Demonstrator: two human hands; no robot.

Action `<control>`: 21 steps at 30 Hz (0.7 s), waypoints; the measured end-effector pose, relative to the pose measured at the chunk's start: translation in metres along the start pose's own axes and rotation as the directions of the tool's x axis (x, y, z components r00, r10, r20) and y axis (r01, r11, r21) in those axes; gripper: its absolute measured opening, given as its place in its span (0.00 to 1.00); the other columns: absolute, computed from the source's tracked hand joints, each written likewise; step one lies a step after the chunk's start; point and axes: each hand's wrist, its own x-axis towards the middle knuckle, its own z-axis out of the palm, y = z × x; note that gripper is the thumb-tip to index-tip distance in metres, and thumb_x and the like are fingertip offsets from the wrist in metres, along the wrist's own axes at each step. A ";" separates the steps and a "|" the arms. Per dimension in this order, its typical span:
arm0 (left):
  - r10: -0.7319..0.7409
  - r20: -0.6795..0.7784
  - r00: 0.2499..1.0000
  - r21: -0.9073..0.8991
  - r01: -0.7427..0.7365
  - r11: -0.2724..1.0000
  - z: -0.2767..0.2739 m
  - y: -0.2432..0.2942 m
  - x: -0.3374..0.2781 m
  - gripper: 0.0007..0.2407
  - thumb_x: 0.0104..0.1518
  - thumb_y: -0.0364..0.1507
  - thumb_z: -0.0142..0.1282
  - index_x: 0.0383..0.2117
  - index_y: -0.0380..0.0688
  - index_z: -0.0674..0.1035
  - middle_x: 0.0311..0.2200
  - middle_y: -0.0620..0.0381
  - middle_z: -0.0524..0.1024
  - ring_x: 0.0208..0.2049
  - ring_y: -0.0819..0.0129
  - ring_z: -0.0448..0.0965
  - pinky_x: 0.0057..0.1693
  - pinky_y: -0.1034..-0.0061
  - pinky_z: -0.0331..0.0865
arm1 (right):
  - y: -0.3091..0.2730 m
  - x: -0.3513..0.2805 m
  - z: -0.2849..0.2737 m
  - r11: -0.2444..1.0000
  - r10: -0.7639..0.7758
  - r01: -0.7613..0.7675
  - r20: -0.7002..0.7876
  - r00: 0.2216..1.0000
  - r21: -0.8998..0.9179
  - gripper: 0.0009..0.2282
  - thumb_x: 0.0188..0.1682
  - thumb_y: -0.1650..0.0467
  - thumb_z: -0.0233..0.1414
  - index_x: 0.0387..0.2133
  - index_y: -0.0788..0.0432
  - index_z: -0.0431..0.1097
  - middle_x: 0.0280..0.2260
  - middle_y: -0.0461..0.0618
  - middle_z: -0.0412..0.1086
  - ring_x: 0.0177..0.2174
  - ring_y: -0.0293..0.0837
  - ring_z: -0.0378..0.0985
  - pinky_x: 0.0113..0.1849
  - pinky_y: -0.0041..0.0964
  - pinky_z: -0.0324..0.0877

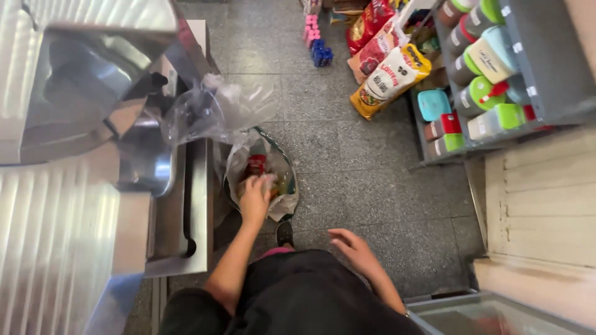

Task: Weighing small bags of nuts on a digital scale, sealing them with a tape dispenser, and filling more bags from a bulk container.

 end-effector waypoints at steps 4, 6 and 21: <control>-0.129 0.265 0.956 0.079 0.112 0.991 0.041 -0.036 0.061 0.35 0.56 0.31 0.63 0.71 0.67 0.57 0.75 0.50 0.38 0.57 0.43 0.73 0.51 0.55 0.74 | 0.035 0.018 -0.025 0.997 0.067 -0.067 0.003 0.998 0.030 0.14 0.52 0.67 0.51 0.51 0.51 0.74 0.51 0.46 0.78 0.48 0.41 0.83 0.53 0.37 0.71; -0.396 0.561 0.727 0.341 0.232 0.911 0.052 -0.033 0.081 0.51 0.58 0.40 0.64 0.71 0.66 0.25 0.71 0.50 0.08 0.62 0.38 0.67 0.51 0.61 0.74 | 0.037 0.025 -0.032 0.958 0.187 -0.181 -0.008 0.982 0.224 0.16 0.53 0.70 0.49 0.54 0.58 0.71 0.51 0.55 0.76 0.46 0.44 0.84 0.51 0.34 0.74; -0.259 -0.443 0.858 -0.126 0.227 0.966 0.085 0.079 -0.237 0.26 0.56 0.58 0.38 0.10 0.67 0.83 0.06 0.63 0.66 0.13 0.65 0.71 0.37 0.70 0.64 | 0.022 0.093 -0.074 0.822 0.117 0.435 0.857 0.501 -0.366 0.17 0.59 0.61 0.42 0.61 0.44 0.65 0.61 0.40 0.66 0.60 0.37 0.67 0.62 0.37 0.57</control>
